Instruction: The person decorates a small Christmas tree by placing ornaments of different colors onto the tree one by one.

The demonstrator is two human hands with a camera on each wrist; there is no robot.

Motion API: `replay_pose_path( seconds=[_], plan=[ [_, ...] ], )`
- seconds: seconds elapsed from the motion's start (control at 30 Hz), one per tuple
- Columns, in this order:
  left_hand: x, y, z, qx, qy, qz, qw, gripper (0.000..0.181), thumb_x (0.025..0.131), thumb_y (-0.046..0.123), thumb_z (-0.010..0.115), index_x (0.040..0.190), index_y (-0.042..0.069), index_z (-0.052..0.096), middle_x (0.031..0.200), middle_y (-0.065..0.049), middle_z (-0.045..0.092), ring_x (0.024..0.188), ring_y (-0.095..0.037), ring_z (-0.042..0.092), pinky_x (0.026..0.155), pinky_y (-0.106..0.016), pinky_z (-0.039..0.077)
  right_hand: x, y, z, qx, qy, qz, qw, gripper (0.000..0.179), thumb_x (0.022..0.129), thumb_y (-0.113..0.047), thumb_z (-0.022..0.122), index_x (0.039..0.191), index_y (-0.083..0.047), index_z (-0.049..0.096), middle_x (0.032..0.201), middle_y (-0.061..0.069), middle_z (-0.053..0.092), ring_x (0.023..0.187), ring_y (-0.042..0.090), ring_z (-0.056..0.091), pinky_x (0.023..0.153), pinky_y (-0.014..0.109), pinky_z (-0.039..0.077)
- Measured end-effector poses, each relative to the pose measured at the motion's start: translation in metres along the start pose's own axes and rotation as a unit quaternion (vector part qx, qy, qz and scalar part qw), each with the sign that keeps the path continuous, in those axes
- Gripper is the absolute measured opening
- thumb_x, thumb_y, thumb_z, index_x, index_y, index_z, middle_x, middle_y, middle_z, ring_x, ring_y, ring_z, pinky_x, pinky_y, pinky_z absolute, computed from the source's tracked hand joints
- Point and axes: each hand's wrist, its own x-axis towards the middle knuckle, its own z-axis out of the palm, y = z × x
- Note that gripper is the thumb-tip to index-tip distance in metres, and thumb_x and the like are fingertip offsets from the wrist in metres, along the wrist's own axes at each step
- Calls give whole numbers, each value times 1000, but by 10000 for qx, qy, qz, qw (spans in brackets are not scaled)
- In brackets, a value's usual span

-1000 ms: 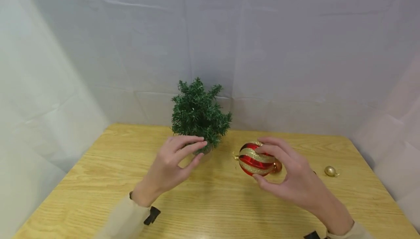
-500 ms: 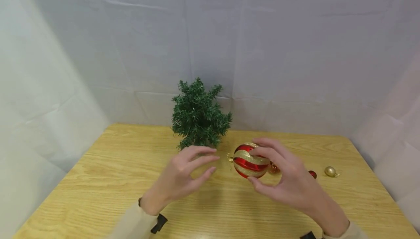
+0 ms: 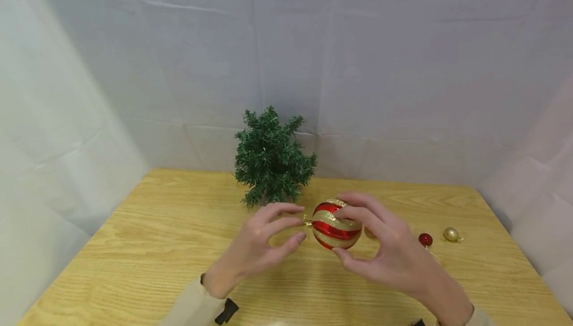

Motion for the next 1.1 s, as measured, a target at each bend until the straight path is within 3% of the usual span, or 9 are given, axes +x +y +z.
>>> replay_pose_path(
  seconds=[0.3,0.43,0.7,0.83,1.0,1.1],
  plan=[
    [-1,4,3,-863,-82,-680,9939,14,93,16,74,104,9,77,125,-7,70,116,-18,68,103,-26,53,0,-2,1,22,-20,4,10000,50,92,-42,71,128,-8,65,138,15,61,126,5,60,83,10,54],
    [-1,5,4,-1061,-2,-755,9915,11,92,13,73,101,8,76,125,-8,70,115,-18,68,101,-26,54,-1,-3,2,65,-43,30,10000,50,91,-41,73,128,-8,65,138,16,61,125,5,60,83,10,54],
    [-3,3,3,-791,421,-660,9938,10,88,9,76,98,11,76,121,-5,71,109,-18,70,96,-33,55,-4,-4,2,-73,-249,257,9993,53,89,-40,74,134,-12,64,136,10,57,117,5,58,83,9,53],
    [-4,5,1,-738,471,-718,9936,10,87,10,76,97,12,76,121,-4,72,109,-17,70,94,-32,55,-6,-3,5,-213,-434,387,9981,49,88,-36,76,131,-17,64,137,10,52,112,10,55,80,10,53],
    [-4,7,0,-721,486,-787,9931,9,86,12,76,95,13,74,121,-4,71,110,-16,69,94,-30,55,-8,-3,6,-554,-791,679,9930,53,77,-21,82,124,-16,59,145,7,52,126,18,52,87,11,51],
    [-3,8,1,-738,522,-782,9928,8,86,12,76,94,13,74,121,-4,71,110,-16,69,94,-29,54,-7,-3,8,-913,-930,728,9888,65,68,-15,83,127,-16,56,141,4,54,124,15,51,84,18,54]
  ],
)
